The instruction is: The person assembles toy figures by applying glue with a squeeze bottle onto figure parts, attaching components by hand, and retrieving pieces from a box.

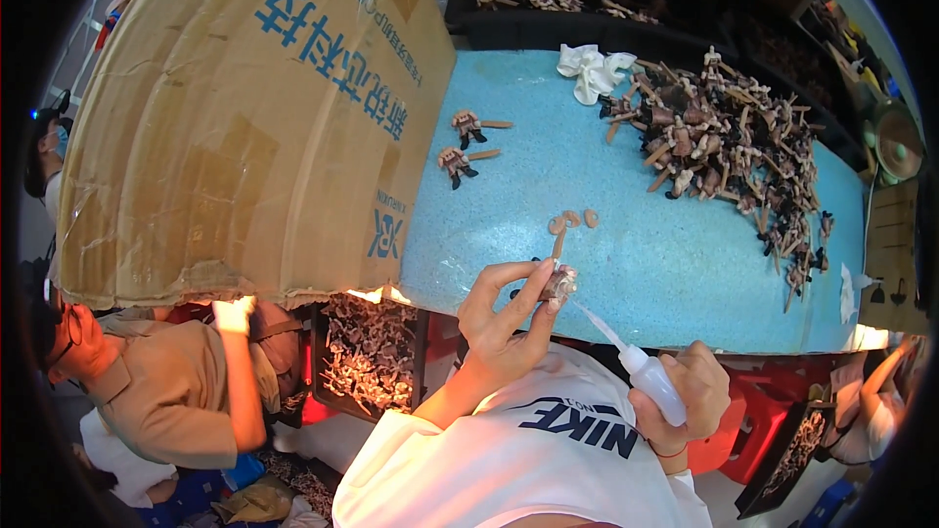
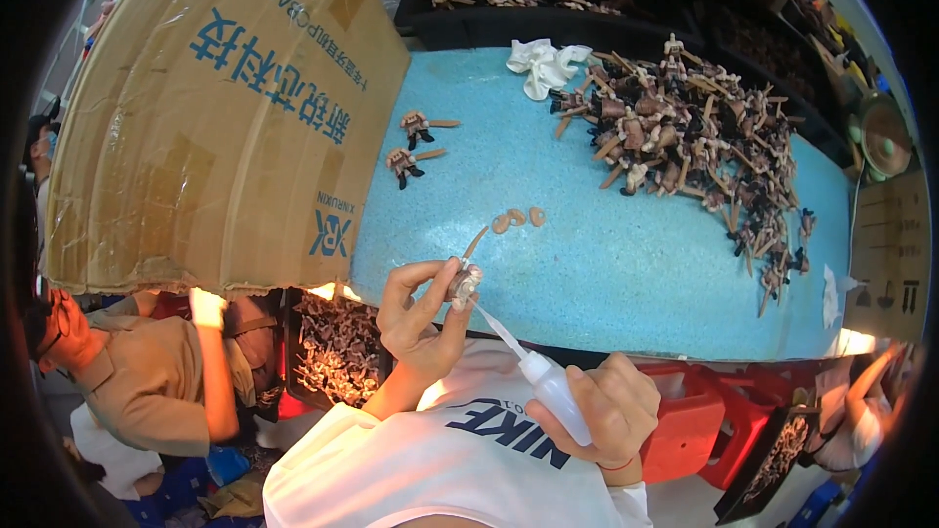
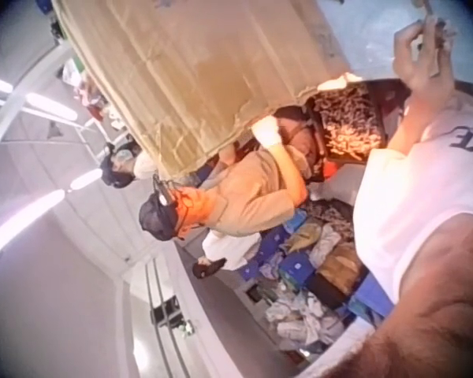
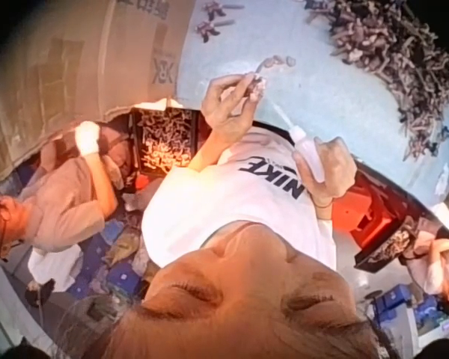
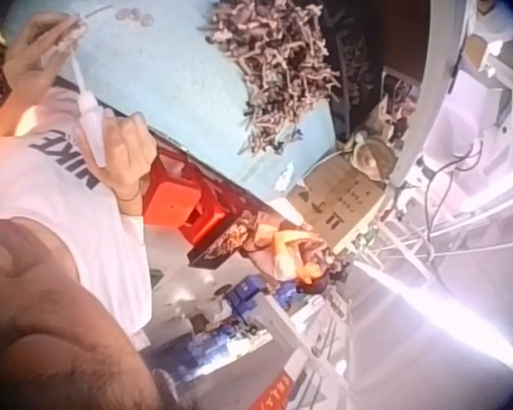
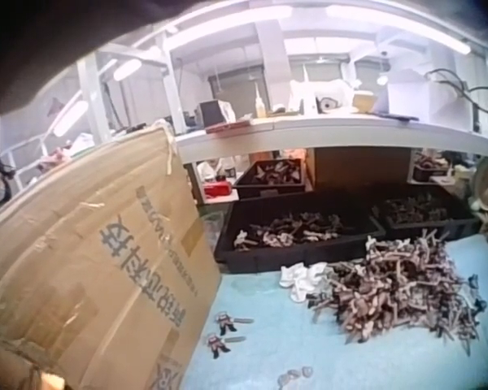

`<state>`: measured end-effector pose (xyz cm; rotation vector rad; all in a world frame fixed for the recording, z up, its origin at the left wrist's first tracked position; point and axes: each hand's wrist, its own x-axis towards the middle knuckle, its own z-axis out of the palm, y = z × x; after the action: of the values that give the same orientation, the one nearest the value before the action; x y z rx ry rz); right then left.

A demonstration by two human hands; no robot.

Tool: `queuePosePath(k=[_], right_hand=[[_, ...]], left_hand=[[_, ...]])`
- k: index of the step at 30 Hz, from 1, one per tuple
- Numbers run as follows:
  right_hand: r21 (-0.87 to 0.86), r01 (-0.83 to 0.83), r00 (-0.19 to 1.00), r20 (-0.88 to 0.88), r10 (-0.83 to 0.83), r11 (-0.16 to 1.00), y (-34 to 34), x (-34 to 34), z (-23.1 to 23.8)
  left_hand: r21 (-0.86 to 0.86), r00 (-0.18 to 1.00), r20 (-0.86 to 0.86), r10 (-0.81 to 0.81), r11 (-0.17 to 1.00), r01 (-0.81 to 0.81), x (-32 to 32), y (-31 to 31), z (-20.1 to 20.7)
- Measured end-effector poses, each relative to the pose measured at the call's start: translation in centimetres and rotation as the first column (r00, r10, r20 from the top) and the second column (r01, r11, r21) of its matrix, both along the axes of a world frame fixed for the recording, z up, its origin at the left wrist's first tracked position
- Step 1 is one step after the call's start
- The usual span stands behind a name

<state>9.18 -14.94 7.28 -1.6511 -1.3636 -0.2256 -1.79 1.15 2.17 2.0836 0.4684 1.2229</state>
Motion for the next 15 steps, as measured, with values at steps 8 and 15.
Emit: queuePosePath(k=[8,15], right_hand=[[-0.032,-0.029,1.0,-0.004,0.029,0.999,-0.01,0.13,0.3],[0.019,-0.025,0.997,-0.066,0.026,1.0,0.2,0.21,0.04]], left_hand=[[-0.069,1.0,0.001,0.002,0.998,-0.001,-0.13,-0.2,-0.31],[-0.118,1.0,0.008,-0.024,0.993,0.024,-0.14,-0.06,-0.09]])
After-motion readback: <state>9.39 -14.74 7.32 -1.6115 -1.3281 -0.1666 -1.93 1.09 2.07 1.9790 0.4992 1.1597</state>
